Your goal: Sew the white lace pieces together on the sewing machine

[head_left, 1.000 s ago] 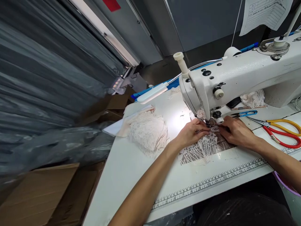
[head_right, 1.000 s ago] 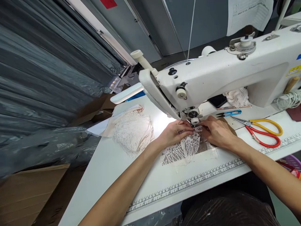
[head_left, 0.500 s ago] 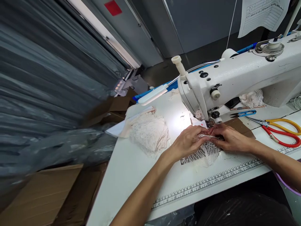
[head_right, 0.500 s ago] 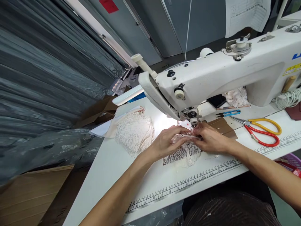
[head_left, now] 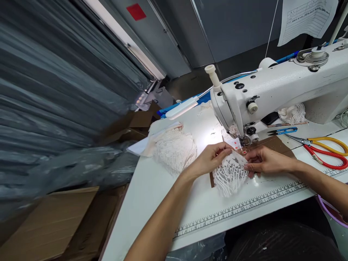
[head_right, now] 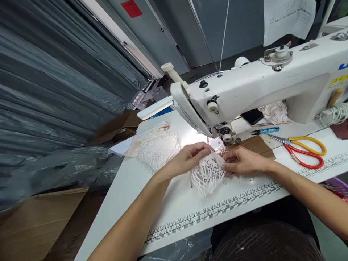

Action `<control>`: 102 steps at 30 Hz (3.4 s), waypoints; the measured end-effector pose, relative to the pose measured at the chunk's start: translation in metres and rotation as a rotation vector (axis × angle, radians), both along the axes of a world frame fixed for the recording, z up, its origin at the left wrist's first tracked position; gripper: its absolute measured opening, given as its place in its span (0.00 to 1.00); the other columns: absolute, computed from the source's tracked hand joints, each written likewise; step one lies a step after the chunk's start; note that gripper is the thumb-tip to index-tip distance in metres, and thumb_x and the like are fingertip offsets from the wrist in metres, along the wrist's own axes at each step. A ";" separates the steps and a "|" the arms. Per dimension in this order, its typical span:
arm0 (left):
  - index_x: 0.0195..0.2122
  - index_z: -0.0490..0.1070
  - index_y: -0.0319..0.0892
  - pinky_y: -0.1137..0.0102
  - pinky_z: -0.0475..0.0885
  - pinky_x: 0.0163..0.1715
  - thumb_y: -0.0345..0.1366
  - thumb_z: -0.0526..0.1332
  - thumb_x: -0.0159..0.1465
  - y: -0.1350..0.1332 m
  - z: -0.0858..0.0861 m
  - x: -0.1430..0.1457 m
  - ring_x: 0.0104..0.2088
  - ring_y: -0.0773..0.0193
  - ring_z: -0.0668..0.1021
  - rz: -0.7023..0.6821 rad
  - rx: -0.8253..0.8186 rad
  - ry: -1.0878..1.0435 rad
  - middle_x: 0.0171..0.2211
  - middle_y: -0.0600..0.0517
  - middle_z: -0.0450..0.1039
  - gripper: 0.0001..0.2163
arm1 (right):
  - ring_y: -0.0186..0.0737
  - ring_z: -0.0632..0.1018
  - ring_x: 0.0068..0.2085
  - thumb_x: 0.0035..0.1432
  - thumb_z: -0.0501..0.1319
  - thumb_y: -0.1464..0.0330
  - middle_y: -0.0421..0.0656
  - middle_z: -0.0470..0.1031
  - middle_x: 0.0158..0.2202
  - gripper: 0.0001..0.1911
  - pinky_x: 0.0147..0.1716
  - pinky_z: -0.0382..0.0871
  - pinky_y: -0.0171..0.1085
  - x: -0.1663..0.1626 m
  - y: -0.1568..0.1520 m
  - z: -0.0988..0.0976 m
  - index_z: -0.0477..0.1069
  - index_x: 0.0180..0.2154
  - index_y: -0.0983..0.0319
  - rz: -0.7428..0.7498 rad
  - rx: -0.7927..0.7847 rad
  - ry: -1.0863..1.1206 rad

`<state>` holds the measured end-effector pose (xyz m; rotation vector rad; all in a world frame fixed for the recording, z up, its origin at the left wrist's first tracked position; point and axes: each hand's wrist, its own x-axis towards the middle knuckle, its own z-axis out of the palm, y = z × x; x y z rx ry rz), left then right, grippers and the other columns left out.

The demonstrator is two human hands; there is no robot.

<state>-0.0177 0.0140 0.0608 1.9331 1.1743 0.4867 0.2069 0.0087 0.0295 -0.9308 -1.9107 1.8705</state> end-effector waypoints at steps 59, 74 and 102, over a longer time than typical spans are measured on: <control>0.34 0.70 0.39 0.61 0.80 0.43 0.25 0.57 0.65 -0.019 -0.050 0.013 0.39 0.62 0.81 -0.226 1.048 0.169 0.40 0.47 0.80 0.05 | 0.45 0.70 0.47 0.61 0.55 0.72 0.48 0.71 0.44 0.17 0.50 0.67 0.48 0.020 0.001 -0.023 0.77 0.47 0.57 0.068 1.074 -0.283; 0.35 0.71 0.36 0.65 0.82 0.36 0.25 0.54 0.68 -0.027 -0.055 0.019 0.37 0.61 0.82 -0.148 1.069 0.233 0.37 0.45 0.79 0.07 | 0.40 0.74 0.44 0.63 0.53 0.70 0.47 0.72 0.45 0.19 0.46 0.69 0.41 0.023 0.016 -0.011 0.75 0.51 0.57 0.109 0.894 -0.238; 0.31 0.67 0.39 0.62 0.81 0.46 0.23 0.56 0.65 -0.025 -0.055 0.020 0.38 0.63 0.82 -0.038 1.207 0.221 0.36 0.47 0.79 0.06 | 0.44 0.75 0.39 0.67 0.52 0.68 0.51 0.74 0.45 0.21 0.36 0.68 0.38 0.014 0.026 -0.014 0.69 0.59 0.55 0.038 1.013 -0.561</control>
